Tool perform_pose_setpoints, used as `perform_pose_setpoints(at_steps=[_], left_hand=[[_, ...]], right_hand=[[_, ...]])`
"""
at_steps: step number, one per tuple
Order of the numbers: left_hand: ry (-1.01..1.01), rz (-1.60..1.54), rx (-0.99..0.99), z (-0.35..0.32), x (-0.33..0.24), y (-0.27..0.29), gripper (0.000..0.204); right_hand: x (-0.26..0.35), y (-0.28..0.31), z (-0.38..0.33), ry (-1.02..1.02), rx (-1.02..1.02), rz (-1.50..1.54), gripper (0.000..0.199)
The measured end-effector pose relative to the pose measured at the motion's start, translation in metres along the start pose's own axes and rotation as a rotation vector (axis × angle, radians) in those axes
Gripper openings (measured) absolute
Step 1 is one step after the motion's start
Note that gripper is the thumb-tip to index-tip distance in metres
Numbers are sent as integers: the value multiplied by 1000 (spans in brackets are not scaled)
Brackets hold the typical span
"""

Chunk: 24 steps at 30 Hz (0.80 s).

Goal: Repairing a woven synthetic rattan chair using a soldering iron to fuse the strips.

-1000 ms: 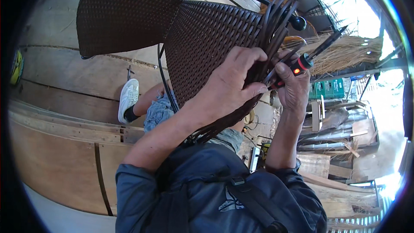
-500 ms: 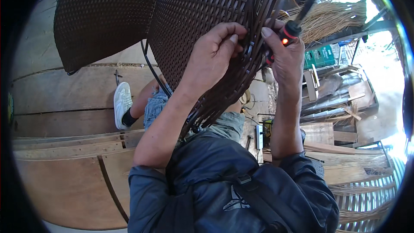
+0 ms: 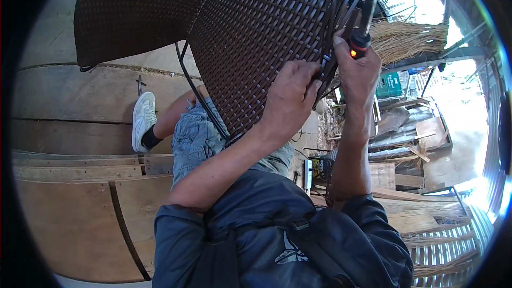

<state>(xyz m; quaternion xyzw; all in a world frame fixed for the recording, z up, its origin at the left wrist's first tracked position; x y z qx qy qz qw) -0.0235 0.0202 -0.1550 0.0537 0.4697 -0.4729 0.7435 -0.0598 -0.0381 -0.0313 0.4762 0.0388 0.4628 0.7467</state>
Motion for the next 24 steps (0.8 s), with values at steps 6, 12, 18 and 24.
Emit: perform_pose_setpoints(at_steps=[6,12,18,24], left_hand=[[-107,188,80,-11,-4,-1,44],[-137,379,134,-21,-4,-1,63],[-168,549,81,-20,2,-5,75],[-111,554,51,-12,-7,-11,78]], right_hand=[[7,-7,6,146,-3,-288,24],[2,-4,15,164,100,-355,23],[1,8,3,139,-18,-96,19],[3,7,2,249,-97,37,13]])
Point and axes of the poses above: each hand's wrist, its own z-axis towards the middle knuckle, its own y-axis out of the back of the hand, x = y × z, the point moved 1 cm from there along z, towards the middle knuckle, and after that the axes turned 4 degrees about x, right-handed, at the moved point
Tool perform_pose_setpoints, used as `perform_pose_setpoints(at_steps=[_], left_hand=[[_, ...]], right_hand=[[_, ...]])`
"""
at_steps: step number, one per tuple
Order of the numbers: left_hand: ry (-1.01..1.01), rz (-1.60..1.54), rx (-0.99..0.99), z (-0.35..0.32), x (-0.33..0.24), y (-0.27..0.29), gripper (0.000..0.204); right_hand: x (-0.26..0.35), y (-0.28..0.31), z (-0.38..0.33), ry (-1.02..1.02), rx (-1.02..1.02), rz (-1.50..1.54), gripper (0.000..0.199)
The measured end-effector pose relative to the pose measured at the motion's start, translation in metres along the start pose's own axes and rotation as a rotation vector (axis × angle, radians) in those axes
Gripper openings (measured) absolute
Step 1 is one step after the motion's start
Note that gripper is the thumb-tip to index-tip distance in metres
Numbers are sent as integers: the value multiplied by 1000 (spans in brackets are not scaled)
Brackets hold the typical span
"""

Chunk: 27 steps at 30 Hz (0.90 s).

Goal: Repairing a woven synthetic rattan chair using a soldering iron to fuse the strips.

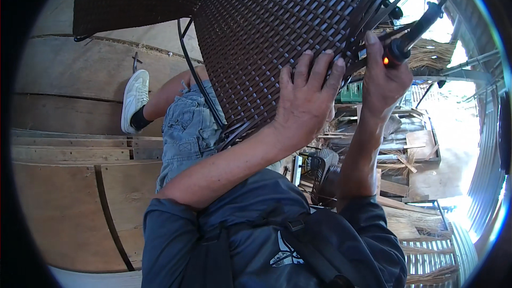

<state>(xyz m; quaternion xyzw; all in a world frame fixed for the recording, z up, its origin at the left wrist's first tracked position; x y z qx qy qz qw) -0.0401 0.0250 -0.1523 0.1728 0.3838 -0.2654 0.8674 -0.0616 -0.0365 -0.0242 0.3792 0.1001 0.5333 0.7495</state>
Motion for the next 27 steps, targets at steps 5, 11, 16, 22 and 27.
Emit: perform_pose_setpoints(at_steps=[5,11,16,22,27], left_hand=[[-8,9,6,-4,0,-2,81],[4,-46,24,-7,4,1,83],[-11,-61,23,-8,6,-3,82],[-33,-82,43,-10,9,0,79],[-66,-295,12,-16,29,6,68]], right_hand=[[-26,8,16,-243,-44,-96,20],[-3,6,14,-392,152,-61,18],[13,-3,0,-204,234,-216,21],[-6,0,1,-450,136,-15,21],[-25,5,14,-470,175,490,17]])
Point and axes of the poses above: each hand's wrist, its own z-axis towards the middle knuckle, its own y-axis out of the back of the hand, x = y × z, the point moved 1 cm from there along z, towards the middle knuckle, and after that the axes turned 4 degrees about x, right-handed, at the moved point
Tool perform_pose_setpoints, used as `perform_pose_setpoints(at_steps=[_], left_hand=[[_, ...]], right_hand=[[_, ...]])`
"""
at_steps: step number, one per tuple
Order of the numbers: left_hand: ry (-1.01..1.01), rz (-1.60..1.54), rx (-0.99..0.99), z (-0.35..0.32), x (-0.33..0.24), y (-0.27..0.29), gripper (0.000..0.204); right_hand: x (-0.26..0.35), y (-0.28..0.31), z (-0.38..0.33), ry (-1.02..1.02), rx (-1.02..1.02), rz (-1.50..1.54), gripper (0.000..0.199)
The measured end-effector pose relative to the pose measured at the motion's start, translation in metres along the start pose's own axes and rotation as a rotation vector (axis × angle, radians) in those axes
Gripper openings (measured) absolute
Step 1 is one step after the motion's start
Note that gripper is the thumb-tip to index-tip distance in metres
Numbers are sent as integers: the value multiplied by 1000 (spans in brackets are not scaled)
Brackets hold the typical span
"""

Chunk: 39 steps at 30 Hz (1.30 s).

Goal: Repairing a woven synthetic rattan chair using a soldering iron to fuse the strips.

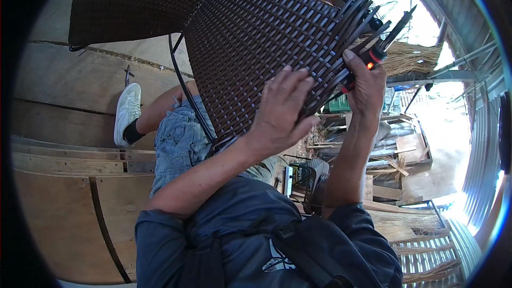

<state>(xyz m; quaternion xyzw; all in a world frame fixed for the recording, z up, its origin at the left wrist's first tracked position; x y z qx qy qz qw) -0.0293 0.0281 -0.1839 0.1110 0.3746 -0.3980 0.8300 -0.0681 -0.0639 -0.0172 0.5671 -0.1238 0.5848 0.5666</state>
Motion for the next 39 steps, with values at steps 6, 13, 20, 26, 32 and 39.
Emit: perform_pose_setpoints(at_steps=[6,13,20,26,32,39], left_hand=[[67,-213,-62,2,11,8,44],[41,-15,-16,25,2,1,54],[162,-79,15,40,8,6,72],[141,-22,65,43,0,12,58],[215,-103,-32,47,8,33,24],[610,-215,154,-21,-7,51,18]], right_hand=[[-12,12,11,118,4,-161,19],[-15,6,10,58,71,72,21],[-4,26,1,-68,299,116,24],[-1,28,5,-10,255,-25,29],[-24,25,12,83,223,128,31],[-11,31,0,107,115,60,20]])
Point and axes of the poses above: each hand's wrist, its own z-axis towards the middle knuckle, its own y-axis out of the back of the hand, x = y × z, the point moved 1 cm from there along z, towards the middle knuckle, and after that the axes turned 4 degrees about x, right-handed, at the moved point
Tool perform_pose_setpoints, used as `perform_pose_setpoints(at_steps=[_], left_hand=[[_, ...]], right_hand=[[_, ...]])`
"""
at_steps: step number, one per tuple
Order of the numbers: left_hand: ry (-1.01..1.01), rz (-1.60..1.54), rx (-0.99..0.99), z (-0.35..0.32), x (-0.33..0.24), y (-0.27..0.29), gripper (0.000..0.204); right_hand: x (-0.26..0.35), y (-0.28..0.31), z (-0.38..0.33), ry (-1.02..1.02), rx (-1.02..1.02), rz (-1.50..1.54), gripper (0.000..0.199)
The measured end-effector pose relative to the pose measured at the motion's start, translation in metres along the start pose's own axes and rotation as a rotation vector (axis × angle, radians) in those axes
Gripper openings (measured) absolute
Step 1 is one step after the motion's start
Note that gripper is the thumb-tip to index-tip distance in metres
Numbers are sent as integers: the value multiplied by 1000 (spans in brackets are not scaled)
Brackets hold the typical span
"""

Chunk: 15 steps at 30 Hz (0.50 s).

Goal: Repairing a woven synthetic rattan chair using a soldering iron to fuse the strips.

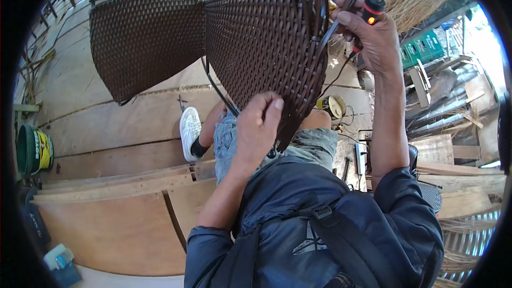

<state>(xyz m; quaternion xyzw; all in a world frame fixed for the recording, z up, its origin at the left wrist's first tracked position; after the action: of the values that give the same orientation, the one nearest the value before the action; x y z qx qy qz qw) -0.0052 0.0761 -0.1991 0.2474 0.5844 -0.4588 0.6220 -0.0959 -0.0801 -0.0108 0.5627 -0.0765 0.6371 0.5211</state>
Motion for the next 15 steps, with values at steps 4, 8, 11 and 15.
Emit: perform_pose_setpoints(at_steps=[4,8,11,15], left_hand=[[-80,186,36,-31,9,-15,18],[-102,276,47,-37,16,-19,21],[-115,310,103,-36,15,-18,20],[-160,301,40,-24,3,-18,20]], right_hand=[[-5,-5,3,-5,3,183,17],[-10,-5,2,15,51,156,15],[-9,-10,-5,-31,21,70,19],[4,-19,-18,-149,42,-105,29]])
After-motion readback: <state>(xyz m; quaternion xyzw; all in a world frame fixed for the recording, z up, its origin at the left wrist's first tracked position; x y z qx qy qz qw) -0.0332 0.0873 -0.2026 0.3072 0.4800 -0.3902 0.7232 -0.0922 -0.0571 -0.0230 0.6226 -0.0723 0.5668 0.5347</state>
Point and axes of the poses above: each hand's wrist, its own z-axis towards the middle knuckle, its own y-axis out of the back of the hand, x = y × z, the point moved 1 cm from there along z, towards the middle knuckle, and after that the axes turned 4 degrees about x, right-handed, at the moved point
